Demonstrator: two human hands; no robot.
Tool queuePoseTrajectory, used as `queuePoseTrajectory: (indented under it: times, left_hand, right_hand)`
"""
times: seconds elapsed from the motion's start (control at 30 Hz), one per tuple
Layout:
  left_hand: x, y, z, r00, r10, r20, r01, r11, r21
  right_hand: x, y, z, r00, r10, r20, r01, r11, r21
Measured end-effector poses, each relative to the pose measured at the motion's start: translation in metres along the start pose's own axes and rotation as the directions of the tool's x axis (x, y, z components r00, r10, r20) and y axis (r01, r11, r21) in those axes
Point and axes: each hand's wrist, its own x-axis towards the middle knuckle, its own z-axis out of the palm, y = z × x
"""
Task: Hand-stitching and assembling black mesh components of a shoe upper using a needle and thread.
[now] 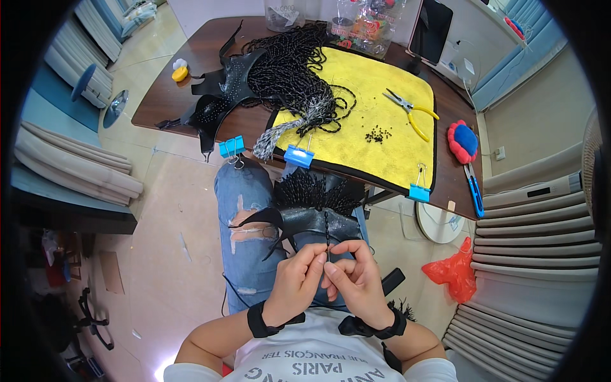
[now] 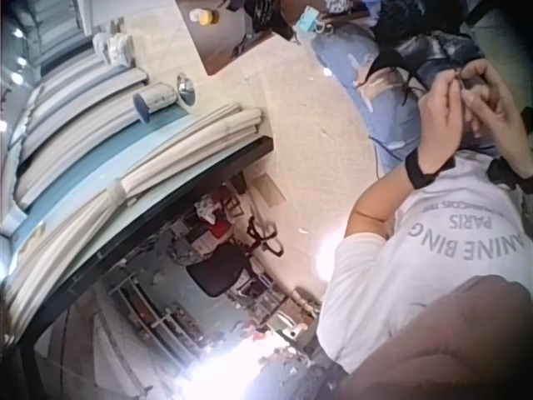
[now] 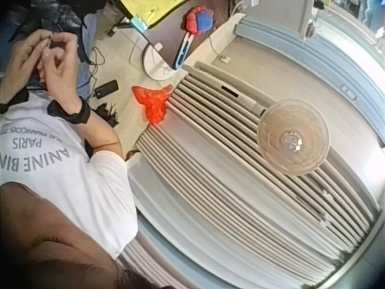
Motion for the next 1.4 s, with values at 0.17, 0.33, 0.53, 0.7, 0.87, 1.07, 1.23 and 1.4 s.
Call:
queuePoseTrajectory:
  times: [0.17,0.33,0.53,0.7,0.87,1.07,1.23,1.4]
  left_hand:
    - [0.000,0.000,0.001,1.000,0.026,-0.009,-0.026,1.000,-0.015]
    - [0.001,-0.001,-0.001,1.000,0.007,0.019,-0.006,0.999,-0.034]
    - [0.001,-0.007,0.000,1.000,0.024,0.015,-0.024,0.999,-0.031]
    - [0.003,-0.007,0.001,1.000,0.018,0.015,-0.017,0.998,-0.064]
    - [0.001,-0.006,-0.002,0.994,-0.075,0.080,0.079,0.996,-0.043]
    - [0.003,-0.002,-0.005,0.993,-0.085,0.078,0.091,0.993,-0.073]
    - [0.003,-0.001,-0.004,0.992,-0.100,0.074,0.108,0.988,-0.113]
    - [0.001,-0.006,-0.004,0.989,-0.124,0.084,0.135,0.980,-0.144]
  right_hand:
    - [0.006,-0.001,0.001,0.999,-0.039,-0.024,0.039,0.999,-0.006]
    - [0.012,0.005,0.000,0.996,-0.082,-0.033,0.081,0.997,-0.017]
    - [0.018,0.011,0.000,0.978,-0.180,-0.106,0.162,0.974,-0.159]
    - [0.022,0.018,0.001,0.943,-0.302,-0.142,0.257,0.929,-0.265]
    - [0.007,-0.005,-0.001,0.940,-0.319,-0.118,0.257,0.893,-0.370]
    - [-0.013,-0.049,-0.016,0.909,-0.415,-0.027,0.273,0.645,-0.714]
    - [0.010,-0.052,-0.018,0.672,-0.713,0.199,0.467,0.199,-0.862]
    - [0.023,-0.038,-0.017,0.668,-0.710,0.220,0.495,0.204,-0.845]
